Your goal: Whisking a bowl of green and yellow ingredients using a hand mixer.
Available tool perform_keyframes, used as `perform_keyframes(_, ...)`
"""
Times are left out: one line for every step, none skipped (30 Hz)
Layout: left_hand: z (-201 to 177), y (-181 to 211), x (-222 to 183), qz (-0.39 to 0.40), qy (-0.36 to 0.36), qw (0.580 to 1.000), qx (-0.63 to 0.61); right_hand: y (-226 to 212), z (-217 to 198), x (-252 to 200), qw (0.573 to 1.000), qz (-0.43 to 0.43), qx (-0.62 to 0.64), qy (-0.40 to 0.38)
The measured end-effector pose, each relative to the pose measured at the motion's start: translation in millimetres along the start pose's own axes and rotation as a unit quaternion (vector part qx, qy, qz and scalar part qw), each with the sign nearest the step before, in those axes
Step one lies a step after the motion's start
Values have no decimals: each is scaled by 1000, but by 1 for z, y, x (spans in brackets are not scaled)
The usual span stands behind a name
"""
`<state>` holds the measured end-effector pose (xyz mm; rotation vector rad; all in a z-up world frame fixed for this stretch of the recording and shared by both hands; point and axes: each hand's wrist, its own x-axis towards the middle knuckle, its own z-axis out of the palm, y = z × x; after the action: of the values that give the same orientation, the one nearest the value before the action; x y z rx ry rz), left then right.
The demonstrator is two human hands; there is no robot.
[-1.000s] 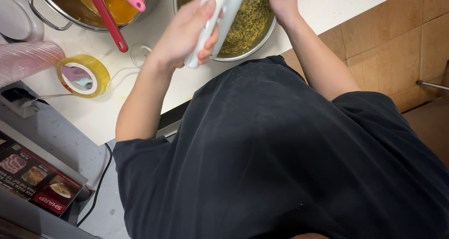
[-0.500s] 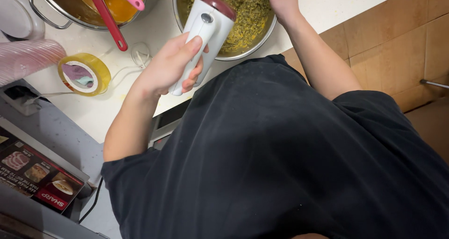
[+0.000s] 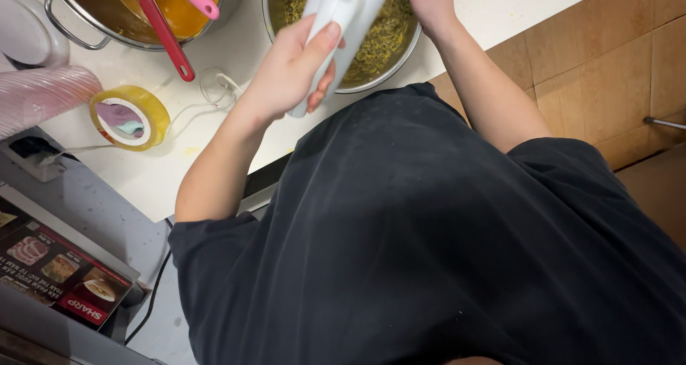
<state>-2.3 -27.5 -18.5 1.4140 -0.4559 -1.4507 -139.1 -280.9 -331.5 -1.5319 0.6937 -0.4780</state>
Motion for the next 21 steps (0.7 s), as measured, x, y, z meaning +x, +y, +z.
perform_keyframes(-1, -2, 4, 12, 24, 999, 17, -4, 0, -2, 1000, 18, 6, -3)
perform_keyframes(-3, -2, 4, 12, 24, 1000, 17, -3, 0, -2, 1000, 18, 6, -3)
perform_keyframes(-5, -3, 5, 25, 40, 999, 20, -1, 0, -2, 1000, 12, 4, -8)
perform_keyframes(-8, -3, 6, 37, 57, 997, 23, 0, 0, -1, 1000, 7, 3, -12)
perform_keyframes(-10, -3, 2, 37, 58, 997, 23, 0, -1, -2, 1000, 7, 3, -13)
perform_keyframes(-13, -2, -1, 40, 58, 997, 11, 0, 0, -2, 1000, 4, 6, -15)
perform_keyframes(-16, -2, -4, 43, 58, 997, -1, 0, 0, -1, 1000, 1, 9, -17)
perform_keyframes(-17, -1, -9, 44, 59, 997, -1, -3, -1, -1, 1000, 1, 9, -18)
perform_keyframes(-19, 0, -14, 32, 45, 998, -24, -5, 0, -1, 1000, 9, 13, -13)
perform_keyframes(-21, 1, -19, 21, 32, 998, -46, -7, 1, -1, 1000, 18, 17, -8)
perform_keyframes(-23, 0, -25, 21, 34, 998, -48, -6, 1, -2, 1000, 19, 17, -11)
perform_keyframes(-25, -2, -30, 5, 19, 998, -66, -4, 1, -2, 1000, 22, 8, -10)
perform_keyframes(-26, -2, -34, -9, 1, 996, -83, -3, -1, -2, 1000, 25, -2, -8)
perform_keyframes(-25, -3, -37, -9, 2, 996, -84, -3, -1, -1, 1000, 24, -2, -9)
perform_keyframes(-23, -2, -40, -22, -3, 995, -95, -2, -1, -1, 1000, 16, 2, -4)
perform_keyframes(-22, -2, -43, -36, -8, 994, -106, -1, -1, -1, 1000, 8, 7, 2)
perform_keyframes(-20, -2, -43, -37, -7, 994, -106, 1, -1, 0, 1000, 9, 8, 1)
perform_keyframes(-19, -1, -43, -42, -6, 994, -104, 3, -2, 1, 1000, 8, -9, 4)
perform_keyframes(-16, 0, -43, -49, -5, 993, -103, 5, -2, 1, 1000, 9, -25, 7)
perform_keyframes(-14, 0, -42, -50, -4, 993, -104, 6, -2, 0, 1000, 11, -25, 6)
perform_keyframes(-12, 0, -40, -50, -10, 993, -102, 6, -3, 0, 999, 17, -31, 6)
